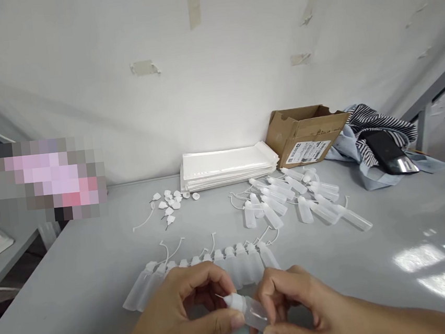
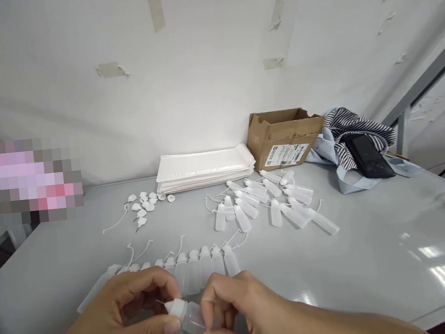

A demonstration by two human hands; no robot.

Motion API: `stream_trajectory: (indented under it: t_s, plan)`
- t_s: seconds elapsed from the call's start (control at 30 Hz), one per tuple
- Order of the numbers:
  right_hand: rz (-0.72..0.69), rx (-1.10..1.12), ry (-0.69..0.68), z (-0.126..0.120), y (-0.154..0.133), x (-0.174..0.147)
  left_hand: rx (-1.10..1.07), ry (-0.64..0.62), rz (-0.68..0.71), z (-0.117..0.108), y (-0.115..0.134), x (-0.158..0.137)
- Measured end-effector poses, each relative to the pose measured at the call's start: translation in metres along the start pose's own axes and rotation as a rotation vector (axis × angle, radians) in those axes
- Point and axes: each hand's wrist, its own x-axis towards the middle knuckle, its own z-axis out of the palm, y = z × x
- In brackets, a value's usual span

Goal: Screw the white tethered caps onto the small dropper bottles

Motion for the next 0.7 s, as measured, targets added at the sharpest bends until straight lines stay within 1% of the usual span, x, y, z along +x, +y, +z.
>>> stream_trajectory:
  t_s: [0.1,0.2,0.27,0.37,0.4,0.43,0.47,0.5,0.57,0.63,0.7]
  plan:
    - [-0.049,-0.151,0.074,0.001,0.0,-0.001,0.173,0.063,0.043,0.004,0.0,0.0]
    - [-0.089,-0.19,0.103,0.0,0.003,0.001,0.316,0.101,0.108,0.008,-0.002,0.0]
    - [-0.049,-0.083,0.054,-0.001,0.004,0.003,0.321,0.116,0.179,0.01,-0.004,-0.001]
    - [0.004,0.248,-0.054,-0.003,0.007,0.007,0.226,0.142,0.281,0.012,-0.007,-0.003]
    - [0.002,0.329,-0.077,-0.003,0.008,0.007,0.2,0.152,0.288,0.012,-0.007,-0.003]
    - [-0.008,0.351,-0.077,-0.003,0.009,0.008,0.184,0.164,0.27,0.012,-0.007,-0.004]
    - [-0.023,0.302,-0.05,-0.003,0.009,0.008,0.174,0.18,0.233,0.013,-0.006,-0.004]
    - [-0.037,0.202,-0.003,-0.003,0.009,0.007,0.17,0.193,0.192,0.013,-0.006,-0.004]
    - [-0.061,-0.063,0.102,-0.002,0.009,0.006,0.194,0.202,0.151,0.013,-0.005,-0.004]
    - [-0.107,-0.261,0.157,-0.001,0.009,0.003,0.263,0.172,0.178,0.013,-0.004,-0.003]
    - [-0.184,-0.324,0.145,0.001,0.009,0.001,0.343,0.133,0.23,0.014,-0.004,-0.003]
